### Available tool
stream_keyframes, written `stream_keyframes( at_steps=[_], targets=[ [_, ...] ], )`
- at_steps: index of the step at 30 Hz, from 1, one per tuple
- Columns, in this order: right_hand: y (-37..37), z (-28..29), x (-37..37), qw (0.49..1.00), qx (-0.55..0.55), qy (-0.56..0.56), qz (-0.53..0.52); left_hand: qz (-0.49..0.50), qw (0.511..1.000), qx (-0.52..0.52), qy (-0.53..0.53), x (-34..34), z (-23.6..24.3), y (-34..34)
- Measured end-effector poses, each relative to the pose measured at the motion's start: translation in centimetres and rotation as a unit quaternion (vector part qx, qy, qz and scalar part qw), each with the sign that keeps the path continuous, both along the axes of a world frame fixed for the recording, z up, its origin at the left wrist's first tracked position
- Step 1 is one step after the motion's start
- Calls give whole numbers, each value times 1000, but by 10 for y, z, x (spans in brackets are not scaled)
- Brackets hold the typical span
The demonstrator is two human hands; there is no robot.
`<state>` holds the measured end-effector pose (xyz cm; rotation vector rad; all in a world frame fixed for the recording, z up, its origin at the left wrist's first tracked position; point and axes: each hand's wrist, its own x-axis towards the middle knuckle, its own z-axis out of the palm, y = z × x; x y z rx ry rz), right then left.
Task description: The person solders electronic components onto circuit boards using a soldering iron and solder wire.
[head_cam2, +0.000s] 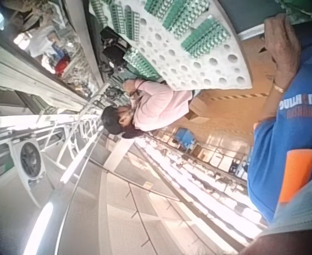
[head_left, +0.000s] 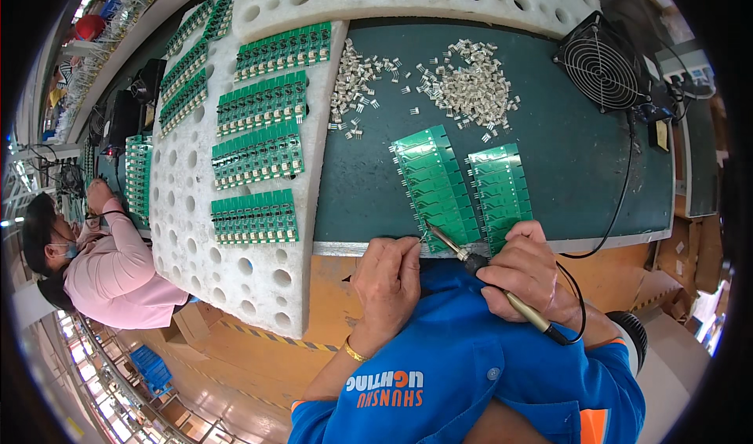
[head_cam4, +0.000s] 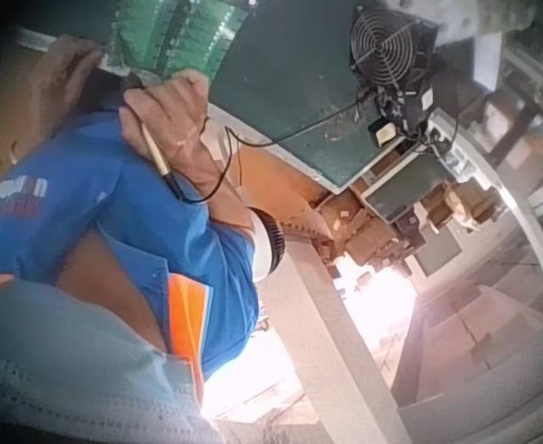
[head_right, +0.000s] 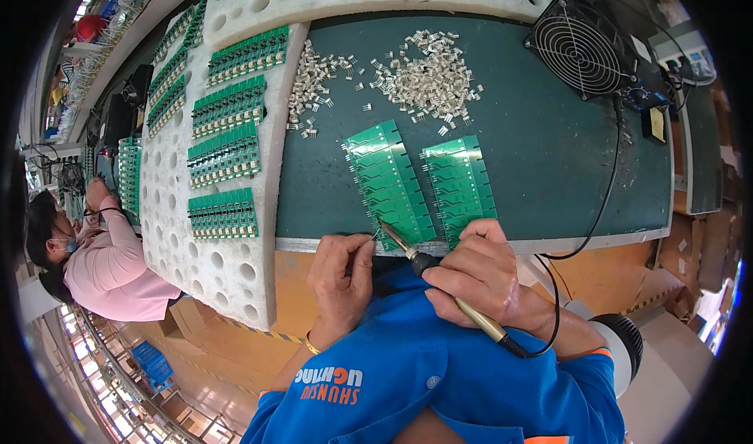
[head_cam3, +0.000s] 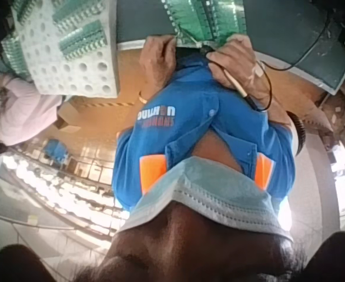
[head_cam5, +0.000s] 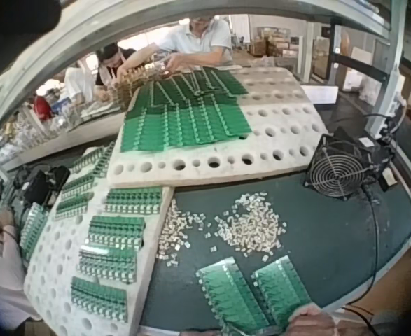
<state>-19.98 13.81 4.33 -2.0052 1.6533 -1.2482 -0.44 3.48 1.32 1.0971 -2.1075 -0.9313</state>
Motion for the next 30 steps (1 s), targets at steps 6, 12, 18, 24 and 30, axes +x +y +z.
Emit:
stream_keyframes(
  at_steps=[6, 12, 18, 24, 30],
  targets=[
    [4, -2, -1, 1000, -18, 5, -18, -3, 1000, 3, 1, 0, 1, 0],
    [6, -4, -2, 999, -35, -8, -25, -4, 1000, 0, 2, 1, 0, 0],
    [8, -2, -4, 999, -26, -12, -15, -6, 1000, -3, 6, 1, -2, 0],
    [7, -1, -3, 1000, -16, -23, -6, -6, 1000, -1, 7, 1, -2, -1],
    [8, -3, -3, 999, -27, -30, -6, -6, 1000, -3, 8, 1, -1, 0]
  ],
)
